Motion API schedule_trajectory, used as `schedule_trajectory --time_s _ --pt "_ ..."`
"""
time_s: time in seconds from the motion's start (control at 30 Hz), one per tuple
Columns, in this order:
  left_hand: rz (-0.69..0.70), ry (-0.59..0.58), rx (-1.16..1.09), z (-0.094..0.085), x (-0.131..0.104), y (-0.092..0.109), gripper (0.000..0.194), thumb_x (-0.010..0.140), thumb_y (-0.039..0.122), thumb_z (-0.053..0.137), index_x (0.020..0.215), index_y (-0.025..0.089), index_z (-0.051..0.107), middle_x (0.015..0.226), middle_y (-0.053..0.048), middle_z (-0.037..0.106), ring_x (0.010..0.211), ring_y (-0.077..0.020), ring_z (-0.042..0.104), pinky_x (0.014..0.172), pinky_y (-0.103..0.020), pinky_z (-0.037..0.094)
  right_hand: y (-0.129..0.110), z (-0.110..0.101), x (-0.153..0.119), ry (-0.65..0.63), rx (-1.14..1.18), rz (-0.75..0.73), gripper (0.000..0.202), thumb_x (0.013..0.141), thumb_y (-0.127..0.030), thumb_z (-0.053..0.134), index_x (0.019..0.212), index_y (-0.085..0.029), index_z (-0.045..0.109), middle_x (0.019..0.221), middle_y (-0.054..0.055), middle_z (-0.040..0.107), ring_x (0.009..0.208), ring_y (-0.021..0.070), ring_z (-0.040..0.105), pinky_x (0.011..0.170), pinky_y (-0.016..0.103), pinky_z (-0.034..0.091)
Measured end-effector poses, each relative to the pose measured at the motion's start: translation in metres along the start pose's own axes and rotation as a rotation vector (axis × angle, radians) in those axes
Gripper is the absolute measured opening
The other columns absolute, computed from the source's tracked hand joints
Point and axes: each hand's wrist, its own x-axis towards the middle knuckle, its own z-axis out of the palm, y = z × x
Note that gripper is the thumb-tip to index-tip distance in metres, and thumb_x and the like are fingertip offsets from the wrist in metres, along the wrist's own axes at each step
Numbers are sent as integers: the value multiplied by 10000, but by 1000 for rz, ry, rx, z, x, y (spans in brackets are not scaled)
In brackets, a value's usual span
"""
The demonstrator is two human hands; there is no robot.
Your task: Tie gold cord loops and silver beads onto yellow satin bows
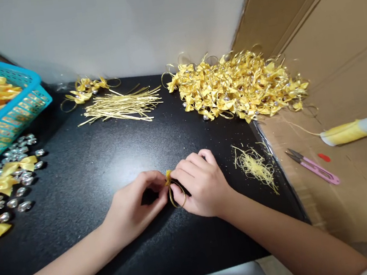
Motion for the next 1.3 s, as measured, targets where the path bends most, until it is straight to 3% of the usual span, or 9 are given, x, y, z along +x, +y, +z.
schedule_trajectory --time_s 0.27,0.47,0.77,0.93,1.1,1.2,1.3 --pt "-3 -83 33 4 -3 -10 128 903 179 522 1019 228 503 835 23 618 731 -90 595 677 -197 464 2 1 3 -31 13 24 92 834 -158 530 767 -175 590 705 11 658 710 160 535 745 363 309" --pt "23 -96 24 0 1 -7 137 876 136 524 963 222 463 799 42 587 688 -69 565 646 -167 440 3 1 4 -56 9 27 156 862 -140 506 727 -171 579 675 5 630 684 146 506 720 351 282" --pt "-94 -128 -99 -8 7 0 73 854 149 526 838 193 470 693 49 531 591 -56 486 573 -156 401 4 -5 4 -135 119 149 154 882 -152 506 749 -169 580 698 0 616 697 140 500 724 340 273" --pt "-183 -60 -73 -8 8 0 87 878 243 547 827 182 511 673 33 557 598 -79 511 581 -191 400 3 -5 3 -130 300 276 152 868 -166 545 722 -182 586 648 -22 575 673 125 513 708 313 302" --pt "-9 -92 66 -7 10 -1 188 921 230 500 761 163 570 702 -2 605 688 -114 518 667 -239 394 -2 -2 1 -38 292 306 148 836 -142 553 695 -183 572 615 -27 551 643 121 505 699 312 308" --pt "42 -109 117 -7 10 -4 190 938 199 460 782 160 560 710 -7 593 698 -121 499 674 -245 389 -1 -5 0 -114 307 301 40 810 -165 576 780 -179 598 682 -14 579 696 135 525 722 322 306" --pt "81 -152 217 -7 10 -7 207 953 223 433 801 159 559 743 -25 588 712 -138 480 681 -264 384 3 -9 -1 -207 255 230 71 800 -174 562 855 -175 608 763 5 610 743 151 518 741 339 287"
